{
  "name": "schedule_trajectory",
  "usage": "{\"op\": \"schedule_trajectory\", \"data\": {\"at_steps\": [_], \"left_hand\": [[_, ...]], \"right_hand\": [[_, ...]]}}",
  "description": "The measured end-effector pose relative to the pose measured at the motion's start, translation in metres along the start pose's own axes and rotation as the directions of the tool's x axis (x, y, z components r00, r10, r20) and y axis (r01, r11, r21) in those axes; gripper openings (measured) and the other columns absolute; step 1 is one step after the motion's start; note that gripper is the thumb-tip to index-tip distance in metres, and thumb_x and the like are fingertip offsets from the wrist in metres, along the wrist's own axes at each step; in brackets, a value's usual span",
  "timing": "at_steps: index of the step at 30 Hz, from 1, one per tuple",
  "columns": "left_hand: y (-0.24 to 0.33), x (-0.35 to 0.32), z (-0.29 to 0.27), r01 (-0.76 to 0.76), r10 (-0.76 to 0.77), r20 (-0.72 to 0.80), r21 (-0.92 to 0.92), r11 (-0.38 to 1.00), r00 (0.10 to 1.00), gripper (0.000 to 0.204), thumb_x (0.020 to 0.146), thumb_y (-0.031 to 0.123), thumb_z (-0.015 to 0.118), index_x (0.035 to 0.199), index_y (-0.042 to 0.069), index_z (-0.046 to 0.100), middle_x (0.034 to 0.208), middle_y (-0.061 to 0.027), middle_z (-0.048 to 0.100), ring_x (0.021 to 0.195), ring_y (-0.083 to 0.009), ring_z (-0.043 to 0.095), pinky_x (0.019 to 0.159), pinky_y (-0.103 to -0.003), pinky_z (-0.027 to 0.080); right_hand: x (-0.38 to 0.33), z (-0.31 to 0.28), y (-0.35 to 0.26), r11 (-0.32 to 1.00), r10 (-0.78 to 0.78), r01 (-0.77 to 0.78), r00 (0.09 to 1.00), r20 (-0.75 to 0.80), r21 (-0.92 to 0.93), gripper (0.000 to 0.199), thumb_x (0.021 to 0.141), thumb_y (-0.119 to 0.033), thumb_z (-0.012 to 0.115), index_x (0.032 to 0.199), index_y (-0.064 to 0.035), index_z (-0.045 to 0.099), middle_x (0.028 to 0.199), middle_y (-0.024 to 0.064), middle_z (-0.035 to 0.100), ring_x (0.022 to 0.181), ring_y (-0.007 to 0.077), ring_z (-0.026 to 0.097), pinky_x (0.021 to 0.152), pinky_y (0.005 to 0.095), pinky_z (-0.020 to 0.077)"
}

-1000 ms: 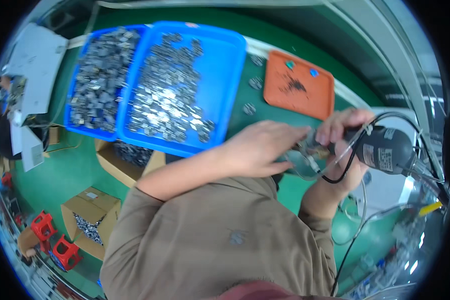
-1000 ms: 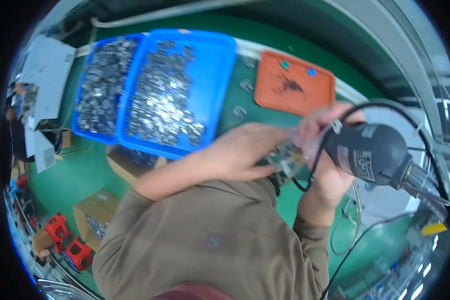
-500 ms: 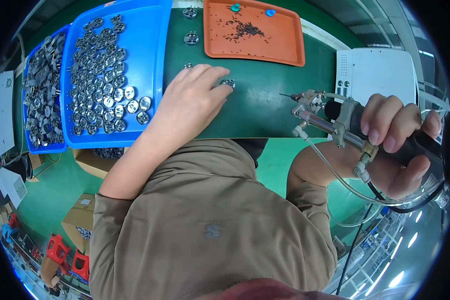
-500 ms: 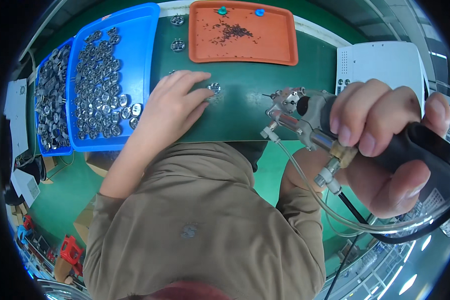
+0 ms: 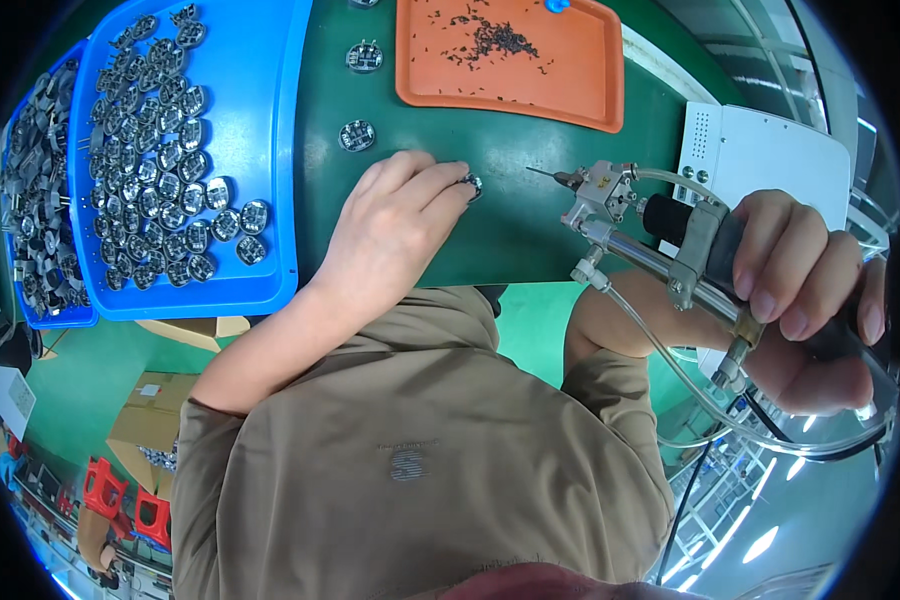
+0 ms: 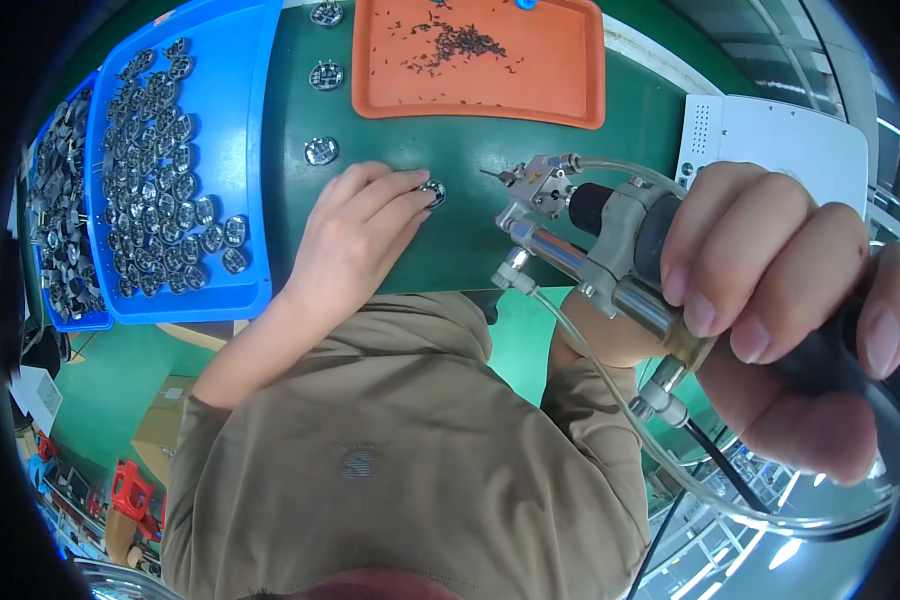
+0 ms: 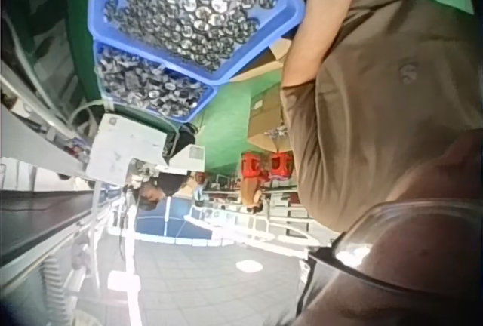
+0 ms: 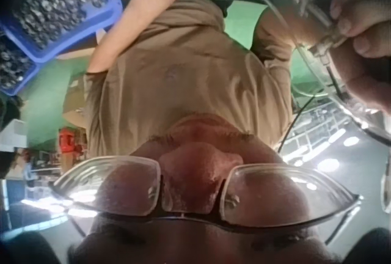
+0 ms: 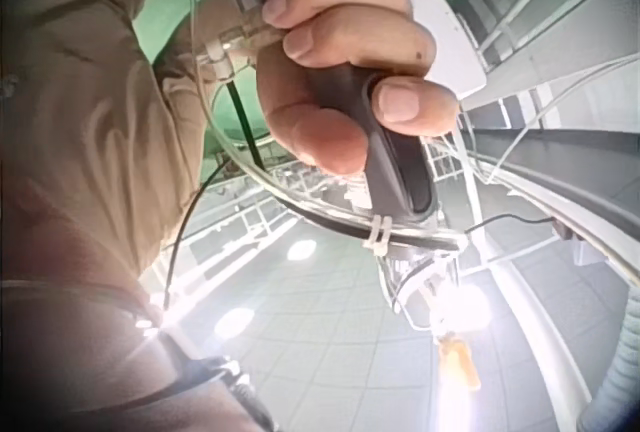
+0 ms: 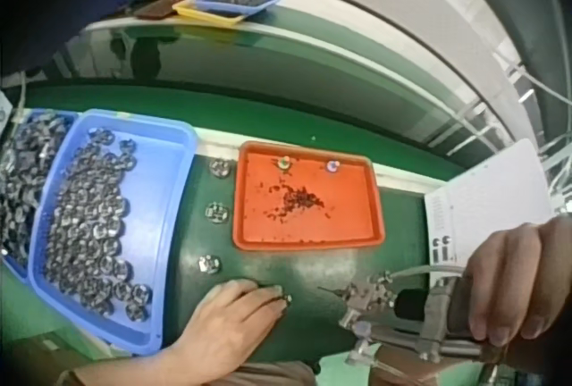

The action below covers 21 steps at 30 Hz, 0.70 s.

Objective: Assembling small components using a handheld press tool and a specialized assembly machine in a manufacturing environment.

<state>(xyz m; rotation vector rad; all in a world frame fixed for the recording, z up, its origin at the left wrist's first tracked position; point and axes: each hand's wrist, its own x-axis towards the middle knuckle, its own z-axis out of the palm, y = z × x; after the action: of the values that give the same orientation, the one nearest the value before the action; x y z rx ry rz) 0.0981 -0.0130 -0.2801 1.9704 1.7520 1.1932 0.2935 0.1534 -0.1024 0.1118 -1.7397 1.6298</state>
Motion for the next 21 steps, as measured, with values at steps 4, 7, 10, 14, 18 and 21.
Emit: {"op": "schedule_trajectory", "data": {"at_steps": [4,7,10,14,18,21], "left_hand": [[-0.004,0.003,0.004,0.030,-0.031,-0.008,-0.058,0.998,1.000,0.024,0.079,0.001,0.077,0.102,0.003,0.073,0.114,-0.0073,0.071,0.101,-0.0277,0.064,0.088,-0.041,0.053],[-0.007,0.003,0.005,0.056,-0.056,-0.003,-0.070,0.996,0.998,0.023,0.080,0.002,0.076,0.103,0.003,0.072,0.116,-0.0078,0.071,0.102,-0.0274,0.063,0.089,-0.040,0.053],[-0.003,0.008,0.000,0.099,-0.100,0.000,-0.118,0.988,0.995,0.023,0.080,0.000,0.078,0.102,0.003,0.072,0.115,-0.0102,0.072,0.100,-0.0304,0.065,0.089,-0.041,0.054],[-0.002,0.009,-0.002,0.110,-0.110,0.007,-0.131,0.985,0.994,0.022,0.081,0.000,0.077,0.102,0.002,0.072,0.114,-0.0111,0.072,0.101,-0.0313,0.065,0.089,-0.041,0.054],[-0.004,0.011,-0.001,0.093,-0.094,0.002,-0.116,0.989,0.996,0.022,0.081,0.000,0.078,0.102,0.002,0.072,0.113,-0.0108,0.072,0.100,-0.0313,0.065,0.088,-0.041,0.054],[-0.004,0.011,0.001,0.085,-0.086,-0.004,-0.107,0.991,0.996,0.022,0.081,0.000,0.078,0.102,0.002,0.072,0.113,-0.0101,0.072,0.099,-0.0308,0.065,0.087,-0.040,0.054]], "right_hand": [[-0.002,0.003,0.012,0.998,-0.018,0.019,1.000,-0.022,0.061,0.048,0.090,-0.052,0.075,0.116,-0.0129,0.062,0.085,-0.0017,0.062,0.073,0.0126,0.059,0.066,0.0271,0.0437],[-0.002,-0.005,0.015,0.998,0.007,-0.011,0.998,0.056,0.069,0.049,0.088,-0.053,0.077,0.114,-0.0132,0.063,0.084,-0.0015,0.062,0.073,0.0129,0.060,0.067,0.0270,0.0444],[-0.002,-0.004,0.013,0.998,0.039,-0.041,0.997,0.063,0.036,0.051,0.087,-0.054,0.078,0.114,-0.0135,0.064,0.084,-0.0014,0.062,0.073,0.0129,0.061,0.068,0.0268,0.0449],[-0.003,-0.006,0.008,0.997,0.078,-0.077,0.992,0.095,-0.017,0.054,0.085,-0.056,0.080,0.116,-0.0150,0.064,0.084,-0.0015,0.062,0.073,0.0121,0.061,0.067,0.0266,0.0443],[-0.004,-0.001,0.006,0.998,0.065,-0.064,0.995,0.075,-0.008,0.054,0.084,-0.056,0.081,0.118,-0.0176,0.064,0.085,-0.0024,0.062,0.073,0.0111,0.061,0.066,0.0265,0.0431],[-0.004,-0.008,-0.001,0.996,0.077,-0.073,0.993,0.092,-0.041,0.052,0.085,-0.055,0.081,0.118,-0.0191,0.065,0.084,-0.0032,0.063,0.073,0.0107,0.060,0.066,0.0259,0.0423]]}}
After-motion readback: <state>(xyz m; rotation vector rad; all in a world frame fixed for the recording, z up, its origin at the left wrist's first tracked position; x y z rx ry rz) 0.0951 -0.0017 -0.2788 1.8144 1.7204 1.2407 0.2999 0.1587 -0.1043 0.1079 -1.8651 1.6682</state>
